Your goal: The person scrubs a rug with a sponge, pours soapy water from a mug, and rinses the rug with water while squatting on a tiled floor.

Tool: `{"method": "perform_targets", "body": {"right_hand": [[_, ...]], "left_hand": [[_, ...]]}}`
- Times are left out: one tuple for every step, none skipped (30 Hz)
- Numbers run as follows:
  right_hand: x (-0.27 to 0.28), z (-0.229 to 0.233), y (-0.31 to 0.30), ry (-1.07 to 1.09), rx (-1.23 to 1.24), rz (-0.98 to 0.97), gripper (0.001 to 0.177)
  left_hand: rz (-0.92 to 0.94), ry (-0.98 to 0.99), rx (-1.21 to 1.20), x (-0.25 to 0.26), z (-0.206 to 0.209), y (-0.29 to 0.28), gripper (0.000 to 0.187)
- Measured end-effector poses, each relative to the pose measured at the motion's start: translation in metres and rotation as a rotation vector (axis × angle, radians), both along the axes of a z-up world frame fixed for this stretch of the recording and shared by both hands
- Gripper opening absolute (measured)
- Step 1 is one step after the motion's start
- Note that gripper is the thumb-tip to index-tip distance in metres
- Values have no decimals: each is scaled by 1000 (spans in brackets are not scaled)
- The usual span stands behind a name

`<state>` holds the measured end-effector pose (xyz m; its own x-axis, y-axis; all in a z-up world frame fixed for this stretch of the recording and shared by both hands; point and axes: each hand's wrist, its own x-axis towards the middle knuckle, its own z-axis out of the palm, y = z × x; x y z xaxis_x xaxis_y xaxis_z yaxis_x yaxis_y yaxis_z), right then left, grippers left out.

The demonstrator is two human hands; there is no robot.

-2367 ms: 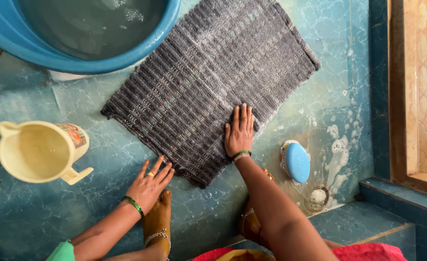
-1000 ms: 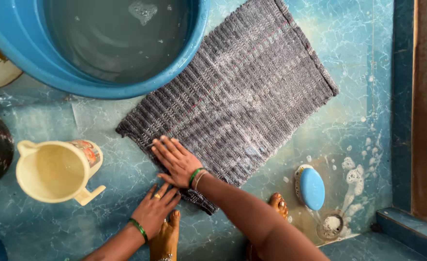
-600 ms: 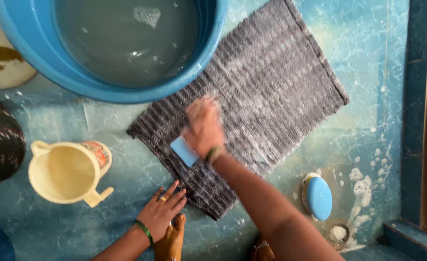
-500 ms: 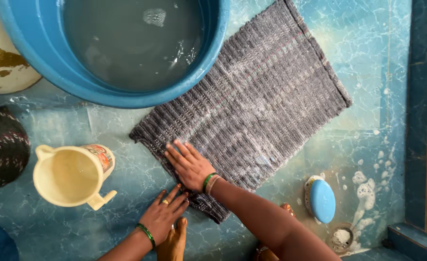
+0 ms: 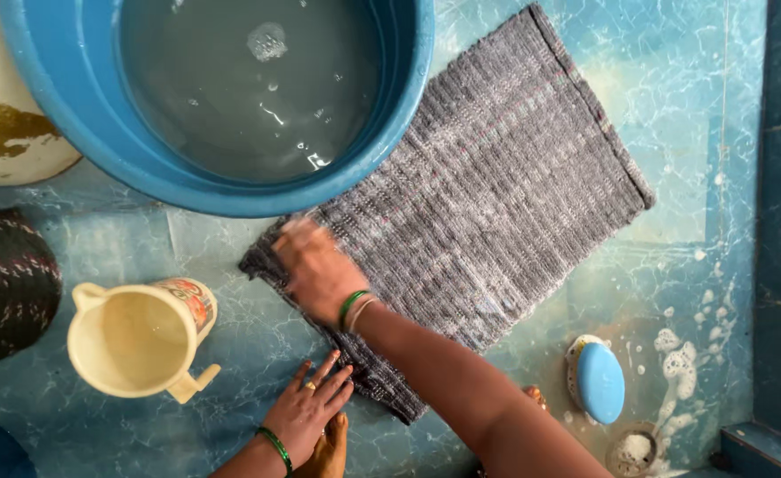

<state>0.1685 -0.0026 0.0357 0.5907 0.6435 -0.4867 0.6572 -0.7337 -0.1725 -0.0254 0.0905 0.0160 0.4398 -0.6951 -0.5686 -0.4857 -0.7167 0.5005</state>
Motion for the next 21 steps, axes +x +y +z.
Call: {"method": "perform_targets", "body": {"right_hand": [[5, -2, -1, 3, 0, -5, 68], [11, -6, -3, -31, 206, 106, 69], [16, -10, -4, -63, 412, 216, 71], [28, -14, -9, 95, 301, 29, 66], [49, -17, -21, 251, 187, -150, 63], [66, -17, -40, 107, 67, -130, 53], [80, -15, -57, -53, -48, -104, 44], [83, -12, -69, -212, 36, -189, 46], [82, -9, -75, -366, 117, -281, 49], [78, -7, -69, -369, 120, -279, 49], [66, -4, -58, -365, -30, -224, 60], [52, 0, -47, -359, -179, -168, 70], [34, 5, -38, -183, 55, -205, 67], [23, 8, -30, -5, 290, -237, 65], [23, 7, -28, -7, 288, -242, 65], [26, 4, -28, -110, 365, -116, 63], [27, -1, -30, -210, 440, 7, 62], [33, -7, -36, -208, 437, -1, 62], [46, -14, -45, -218, 291, -12, 65], [56, -20, -55, -226, 146, -22, 68], [66, -25, -67, -241, 44, -13, 63]], "left_hand": [[14, 0, 0, -1, 0, 0, 61], [9, 3, 0, 0, -1, -1, 61], [-8, 8, 11, 0, -2, -1, 63], [-26, 14, 23, -1, -2, -1, 66], [-23, 20, 24, -2, -2, -2, 66], [-32, 34, 37, -3, 0, -2, 67], [-37, 34, 53, 1, 0, -2, 67], [-28, 27, 58, 3, 3, -1, 67], [-9, 16, 34, 2, 5, -2, 67], [11, 6, 10, 3, 7, -3, 66], [11, 5, 11, 4, 9, -3, 66], [-20, 59, 57, 5, 10, -4, 67], [-55, 108, 104, 9, 10, -5, 69], [-61, 103, 105, 9, 11, -4, 69], [-37, 91, 85, 6, 12, -4, 66], [-14, 79, 65, 5, 11, -4, 63], [-21, 82, 63, 6, 7, -3, 63], [-31, 88, 56, 8, 1, -2, 65], [-38, 99, 48, 6, -1, -4, 67], [-42, 107, 46, 2, -1, -4, 67], [-34, 92, 44, 3, -1, -4, 66]]}}
